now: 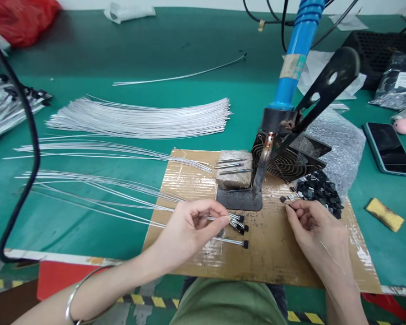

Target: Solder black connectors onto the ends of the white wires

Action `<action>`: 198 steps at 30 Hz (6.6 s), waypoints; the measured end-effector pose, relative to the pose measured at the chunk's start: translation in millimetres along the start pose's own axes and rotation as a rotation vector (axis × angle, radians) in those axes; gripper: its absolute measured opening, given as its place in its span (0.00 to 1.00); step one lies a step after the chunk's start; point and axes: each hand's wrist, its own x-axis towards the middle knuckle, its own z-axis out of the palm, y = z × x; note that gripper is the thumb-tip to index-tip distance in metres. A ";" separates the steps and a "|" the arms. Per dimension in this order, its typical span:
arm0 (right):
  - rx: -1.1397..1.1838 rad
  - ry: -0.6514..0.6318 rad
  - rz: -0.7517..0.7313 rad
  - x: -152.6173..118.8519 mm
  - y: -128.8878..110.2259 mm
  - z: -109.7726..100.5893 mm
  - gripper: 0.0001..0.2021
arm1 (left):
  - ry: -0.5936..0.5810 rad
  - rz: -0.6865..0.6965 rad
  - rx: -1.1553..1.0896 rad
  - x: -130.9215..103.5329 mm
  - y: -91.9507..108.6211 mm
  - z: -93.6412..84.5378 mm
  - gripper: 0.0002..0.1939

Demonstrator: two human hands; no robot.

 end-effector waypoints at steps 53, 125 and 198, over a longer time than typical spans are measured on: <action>1.061 -0.245 0.542 -29.6 -92.2 21.7 0.08 | -0.084 -0.020 -0.120 -2.2 15.0 15.1 0.08; 0.774 0.001 0.128 -19.6 -84.4 18.3 0.09 | 0.189 0.159 -0.053 25.2 33.2 28.0 0.05; 0.617 0.048 0.025 -17.6 -87.2 15.0 0.08 | 0.203 0.193 -0.040 18.3 36.7 29.1 0.06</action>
